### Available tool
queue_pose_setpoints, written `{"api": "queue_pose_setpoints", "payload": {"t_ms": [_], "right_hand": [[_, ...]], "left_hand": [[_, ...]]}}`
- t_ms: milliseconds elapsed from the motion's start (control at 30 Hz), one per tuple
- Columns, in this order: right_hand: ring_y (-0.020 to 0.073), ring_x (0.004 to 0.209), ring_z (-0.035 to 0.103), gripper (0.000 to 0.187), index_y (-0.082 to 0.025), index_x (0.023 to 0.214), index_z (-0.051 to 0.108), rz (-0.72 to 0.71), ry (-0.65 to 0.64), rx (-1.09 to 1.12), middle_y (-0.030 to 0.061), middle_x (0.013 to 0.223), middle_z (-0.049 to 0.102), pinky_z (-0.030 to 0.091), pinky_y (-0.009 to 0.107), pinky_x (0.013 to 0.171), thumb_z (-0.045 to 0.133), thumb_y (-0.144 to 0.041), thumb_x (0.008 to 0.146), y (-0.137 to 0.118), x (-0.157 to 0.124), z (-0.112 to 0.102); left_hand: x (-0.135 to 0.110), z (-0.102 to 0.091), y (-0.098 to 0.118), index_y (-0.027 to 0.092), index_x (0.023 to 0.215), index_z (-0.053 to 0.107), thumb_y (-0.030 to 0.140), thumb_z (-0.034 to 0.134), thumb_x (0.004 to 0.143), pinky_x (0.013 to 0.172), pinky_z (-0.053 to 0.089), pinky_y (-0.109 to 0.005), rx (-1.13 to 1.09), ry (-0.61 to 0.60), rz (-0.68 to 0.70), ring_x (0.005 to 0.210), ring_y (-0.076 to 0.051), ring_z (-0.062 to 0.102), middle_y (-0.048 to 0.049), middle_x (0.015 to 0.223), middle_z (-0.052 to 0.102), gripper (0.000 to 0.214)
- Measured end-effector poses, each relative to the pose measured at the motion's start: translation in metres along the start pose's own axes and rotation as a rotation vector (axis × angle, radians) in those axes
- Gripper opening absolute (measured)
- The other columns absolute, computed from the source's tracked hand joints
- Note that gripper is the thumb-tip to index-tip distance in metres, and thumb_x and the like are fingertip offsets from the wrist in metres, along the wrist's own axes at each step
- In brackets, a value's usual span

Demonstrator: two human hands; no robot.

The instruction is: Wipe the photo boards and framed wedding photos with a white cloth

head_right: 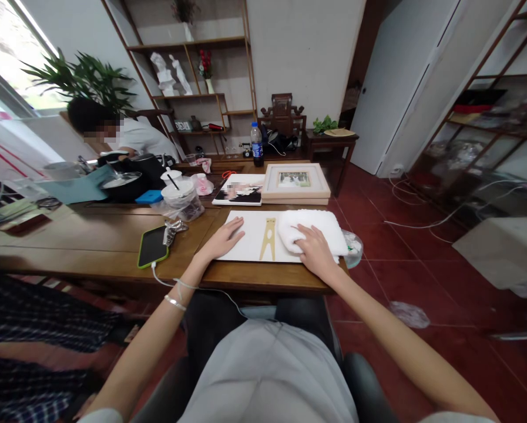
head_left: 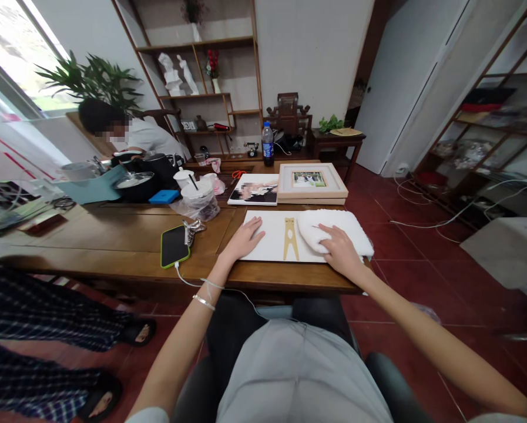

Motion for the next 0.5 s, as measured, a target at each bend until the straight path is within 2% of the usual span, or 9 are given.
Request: {"api": "queue_pose_setpoints", "payload": {"t_ms": [200,267,333,433,500], "right_hand": [[0.0287,0.121,0.048,0.037,-0.016,0.086,0.068,-0.018,-0.033,0.000,0.0142,0.122,0.060,0.037,0.049,0.101,0.048,0.000,0.059,0.003,0.002,-0.001],[0.0307,0.114,0.053,0.035,-0.015,0.088,0.069,0.029,-0.040,0.005,0.0150,0.115,0.063,0.043,0.047,0.095,0.049,-0.003,0.062,0.011,0.006,-0.007],[0.0331,0.109,0.055,0.031,-0.014,0.089,0.069,0.106,0.028,-0.003,0.0154,0.114,0.064,0.045,0.046,0.091,0.051,-0.007,0.064,0.022,0.012,-0.019],[0.0339,0.120,0.046,0.029,-0.017,0.087,0.068,0.107,0.189,-0.038,0.0117,0.129,0.055,0.038,0.049,0.100,0.052,-0.007,0.065,0.033,0.026,-0.035],[0.0321,0.129,0.037,0.032,-0.017,0.088,0.068,0.027,0.181,-0.067,0.0098,0.136,0.048,0.029,0.051,0.106,0.052,-0.005,0.063,0.032,0.036,-0.034]], "left_hand": [[0.003,0.000,-0.012,0.008,0.130,0.048,0.032,0.035,0.090,0.113,0.021,-0.038,-0.046,0.060,-0.061,0.137,-0.023,0.028,-0.0154,0.145,0.037,0.048],[0.002,-0.001,-0.014,0.006,0.130,0.047,0.030,0.035,0.090,0.114,0.020,-0.038,-0.069,0.065,-0.072,0.137,-0.023,0.028,-0.0161,0.144,0.037,0.048],[0.002,-0.001,-0.016,0.006,0.131,0.046,0.029,0.034,0.090,0.114,0.020,-0.038,-0.087,0.074,-0.077,0.137,-0.022,0.029,-0.0160,0.144,0.038,0.048],[0.001,-0.003,-0.018,0.008,0.130,0.047,0.029,0.032,0.091,0.114,0.021,-0.039,-0.109,0.105,-0.089,0.136,-0.021,0.031,-0.0136,0.143,0.040,0.047],[0.000,-0.003,-0.019,0.009,0.130,0.047,0.029,0.033,0.091,0.114,0.020,-0.039,-0.124,0.121,-0.096,0.136,-0.021,0.031,-0.0131,0.143,0.041,0.046]]}}
Point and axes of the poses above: each hand's wrist, its own x-axis towards the middle knuckle, its own z-axis out of the palm, y = z × x, the point moved 5 cm from there along x, towards the middle knuckle
